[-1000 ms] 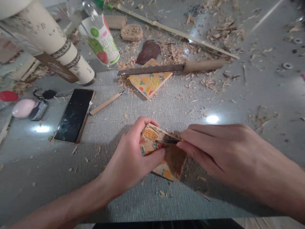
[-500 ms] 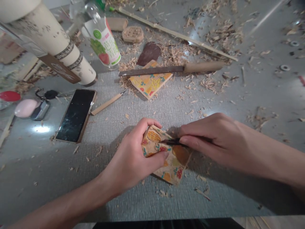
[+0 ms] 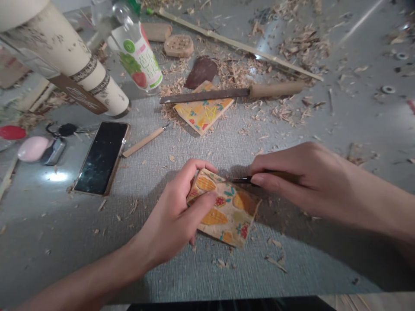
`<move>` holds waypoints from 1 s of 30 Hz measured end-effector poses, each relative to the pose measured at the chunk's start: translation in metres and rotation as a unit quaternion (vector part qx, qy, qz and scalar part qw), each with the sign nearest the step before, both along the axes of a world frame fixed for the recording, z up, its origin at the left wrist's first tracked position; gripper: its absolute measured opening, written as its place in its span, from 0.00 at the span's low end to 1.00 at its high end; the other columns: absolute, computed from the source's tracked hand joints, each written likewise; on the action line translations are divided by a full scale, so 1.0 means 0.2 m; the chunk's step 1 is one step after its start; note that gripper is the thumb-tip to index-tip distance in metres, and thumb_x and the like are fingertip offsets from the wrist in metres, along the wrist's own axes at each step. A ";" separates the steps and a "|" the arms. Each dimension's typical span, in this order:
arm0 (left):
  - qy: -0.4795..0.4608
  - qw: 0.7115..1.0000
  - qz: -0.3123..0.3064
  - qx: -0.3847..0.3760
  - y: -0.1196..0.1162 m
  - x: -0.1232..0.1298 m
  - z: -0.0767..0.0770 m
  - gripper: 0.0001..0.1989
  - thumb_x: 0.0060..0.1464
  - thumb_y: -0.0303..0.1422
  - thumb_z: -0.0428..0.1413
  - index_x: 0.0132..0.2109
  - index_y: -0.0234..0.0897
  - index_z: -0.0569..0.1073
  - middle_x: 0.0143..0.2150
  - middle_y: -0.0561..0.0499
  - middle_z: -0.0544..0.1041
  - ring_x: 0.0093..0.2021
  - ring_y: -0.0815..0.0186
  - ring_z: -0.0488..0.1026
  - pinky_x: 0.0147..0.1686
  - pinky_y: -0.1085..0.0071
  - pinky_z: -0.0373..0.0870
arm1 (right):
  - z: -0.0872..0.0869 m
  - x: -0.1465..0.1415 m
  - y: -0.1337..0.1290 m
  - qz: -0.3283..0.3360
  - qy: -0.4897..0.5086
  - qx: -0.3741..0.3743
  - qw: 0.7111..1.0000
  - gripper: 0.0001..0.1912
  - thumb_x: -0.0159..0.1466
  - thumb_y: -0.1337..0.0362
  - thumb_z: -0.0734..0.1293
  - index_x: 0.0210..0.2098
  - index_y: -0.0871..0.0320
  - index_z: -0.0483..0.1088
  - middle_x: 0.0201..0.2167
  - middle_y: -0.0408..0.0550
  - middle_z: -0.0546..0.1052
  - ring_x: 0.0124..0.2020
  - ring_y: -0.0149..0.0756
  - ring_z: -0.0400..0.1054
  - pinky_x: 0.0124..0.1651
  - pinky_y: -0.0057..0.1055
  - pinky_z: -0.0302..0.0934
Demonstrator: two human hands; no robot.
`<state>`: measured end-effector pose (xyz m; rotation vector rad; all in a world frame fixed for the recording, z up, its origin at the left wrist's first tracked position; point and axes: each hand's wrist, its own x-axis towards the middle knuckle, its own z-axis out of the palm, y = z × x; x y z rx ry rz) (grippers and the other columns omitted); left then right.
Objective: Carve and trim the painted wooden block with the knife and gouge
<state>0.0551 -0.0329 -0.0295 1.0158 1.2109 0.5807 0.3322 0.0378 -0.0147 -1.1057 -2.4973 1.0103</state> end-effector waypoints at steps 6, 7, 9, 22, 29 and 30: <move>-0.023 0.999 0.018 -0.029 0.01 0.00 0.00 0.14 0.75 0.34 0.57 0.62 0.52 0.68 0.32 0.60 0.73 0.18 0.72 0.66 0.14 0.80 0.70 | 0.02 0.01 0.00 -0.009 -0.008 -0.018 1.000 0.25 0.85 0.46 0.62 0.40 0.51 0.82 0.22 0.37 0.71 0.22 0.30 0.61 0.27 0.33 0.52; -0.025 0.999 0.018 -0.029 0.00 0.00 0.00 0.14 0.75 0.33 0.56 0.62 0.52 0.67 0.32 0.60 0.72 0.18 0.72 0.66 0.14 0.80 0.71 | 0.03 0.01 0.00 -0.012 -0.012 -0.023 1.000 0.24 0.85 0.47 0.62 0.40 0.51 0.82 0.23 0.37 0.72 0.22 0.30 0.62 0.28 0.33 0.53; -0.028 0.999 0.019 -0.025 0.00 0.00 0.00 0.14 0.74 0.32 0.55 0.62 0.52 0.67 0.32 0.60 0.72 0.19 0.71 0.66 0.14 0.80 0.71 | 0.04 0.00 -0.01 -0.021 -0.022 -0.025 0.999 0.22 0.85 0.49 0.63 0.42 0.50 0.82 0.24 0.37 0.74 0.24 0.30 0.64 0.29 0.33 0.55; -0.052 0.998 0.026 -0.003 0.00 -0.01 0.00 0.19 0.69 0.29 0.57 0.62 0.49 0.67 0.38 0.57 0.75 0.27 0.69 0.71 0.17 0.79 0.76 | 0.05 -0.01 -0.05 -0.044 -0.063 0.016 0.997 0.14 0.82 0.51 0.68 0.41 0.49 0.77 0.29 0.40 0.78 0.26 0.34 0.67 0.31 0.35 0.56; 0.019 0.991 0.060 0.120 -0.01 0.04 0.00 0.25 0.59 0.32 0.72 0.56 0.48 0.68 0.34 0.61 0.78 0.28 0.69 0.75 0.26 0.75 0.76 | 0.02 -0.02 -0.12 -0.017 -0.006 0.188 0.982 0.09 0.81 0.56 0.65 0.45 0.50 0.73 0.32 0.44 0.77 0.28 0.37 0.68 0.32 0.38 0.56; 0.033 0.987 0.067 0.141 -0.01 0.04 0.00 0.27 0.56 0.32 0.75 0.55 0.47 0.68 0.34 0.61 0.78 0.30 0.68 0.77 0.28 0.75 0.76 | 0.02 -0.03 -0.14 -0.014 -0.002 0.196 0.981 0.09 0.81 0.56 0.65 0.45 0.50 0.73 0.33 0.44 0.77 0.28 0.37 0.68 0.32 0.38 0.55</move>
